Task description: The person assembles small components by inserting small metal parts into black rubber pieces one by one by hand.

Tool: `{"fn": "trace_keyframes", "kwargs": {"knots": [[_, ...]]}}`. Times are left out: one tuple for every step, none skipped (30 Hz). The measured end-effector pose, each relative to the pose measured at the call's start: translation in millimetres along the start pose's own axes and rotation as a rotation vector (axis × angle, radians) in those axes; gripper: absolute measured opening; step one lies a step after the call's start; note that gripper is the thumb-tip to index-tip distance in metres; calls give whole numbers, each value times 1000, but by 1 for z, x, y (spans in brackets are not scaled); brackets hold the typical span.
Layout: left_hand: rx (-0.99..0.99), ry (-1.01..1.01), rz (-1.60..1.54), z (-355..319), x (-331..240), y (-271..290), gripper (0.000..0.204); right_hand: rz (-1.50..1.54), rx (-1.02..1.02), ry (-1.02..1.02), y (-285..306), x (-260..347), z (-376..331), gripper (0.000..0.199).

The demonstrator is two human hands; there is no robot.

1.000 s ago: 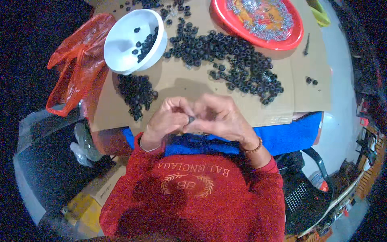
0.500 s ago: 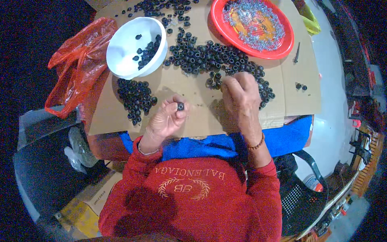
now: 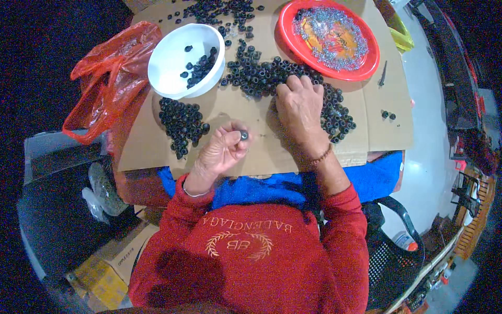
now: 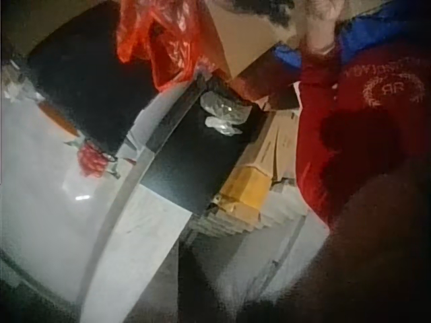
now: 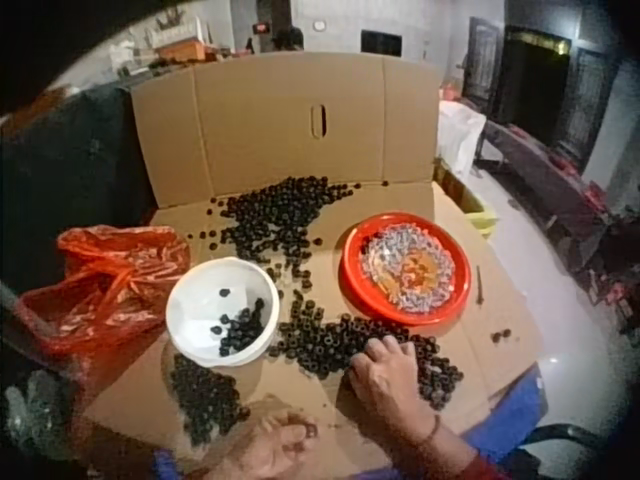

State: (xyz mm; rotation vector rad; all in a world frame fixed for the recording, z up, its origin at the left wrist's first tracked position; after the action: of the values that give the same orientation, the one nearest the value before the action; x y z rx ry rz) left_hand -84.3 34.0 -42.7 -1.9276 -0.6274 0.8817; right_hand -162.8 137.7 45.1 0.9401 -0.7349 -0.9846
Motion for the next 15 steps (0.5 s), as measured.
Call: {"fn": "trace_keyframes", "kwargs": {"knots": [[-3, -5, 1, 0, -1, 1, 18, 36, -35, 24, 3, 2, 1, 15], [-1, -9, -11, 0, -1, 1, 17, 40, -36, 26, 8, 2, 0, 15], [2, -12, -23, 0, -1, 1, 17, 141, -95, 25, 22, 2, -2, 14], [-2, -12, -23, -1, -1, 0, 17, 241, -152, 22, 37, 3, -7, 14], [12, -22, -15, -2, -4, -3, 17, 244, -150, 20, 41, 3, -14, 14], [26, -31, -7, -2, -5, -6, 16, 614, -44, -193, 31, -12, -22, 12], [22, -28, -7, -2, -4, -3, 16, 980, 67, -409, 16, -18, -34, 9], [30, -39, -7, -2, -3, -1, 16, 1308, 170, -602, 7, -13, -47, 9], [37, -49, -8, -2, -3, 0, 17, 1313, 172, -606, 9, -9, -53, 9], [33, -44, -5, -1, -2, 0, 17, 1448, 217, -699, 2, -4, -63, 11], [35, -39, -1, -1, -2, 0, 16, 1583, 265, -792, -4, 2, -73, 14], [36, -35, 2, 0, -2, 0, 16, 1635, 277, -844, -8, 5, -81, 17], [27, -34, 4, 0, -1, 1, 16, 1642, 280, -849, -6, 9, -85, 17], [24, -42, 2, 0, -2, 0, 17, 1644, 288, -828, -2, 13, -87, 17], [20, -52, 0, 0, -2, -1, 17, 1645, 297, -807, 1, 18, -88, 18]]}}
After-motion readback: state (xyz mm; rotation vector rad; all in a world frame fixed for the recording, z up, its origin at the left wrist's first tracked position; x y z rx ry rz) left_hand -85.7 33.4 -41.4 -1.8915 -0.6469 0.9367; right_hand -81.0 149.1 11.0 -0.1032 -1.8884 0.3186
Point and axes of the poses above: each hand's wrist, its own z-axis towards the middle knuckle, its own y-axis out of the back of the hand, x = y × z, the point moved 10 cm from there along z, towards the middle knuckle, and after that the axes turned 6 degrees about -x, right-handed, at the moved point
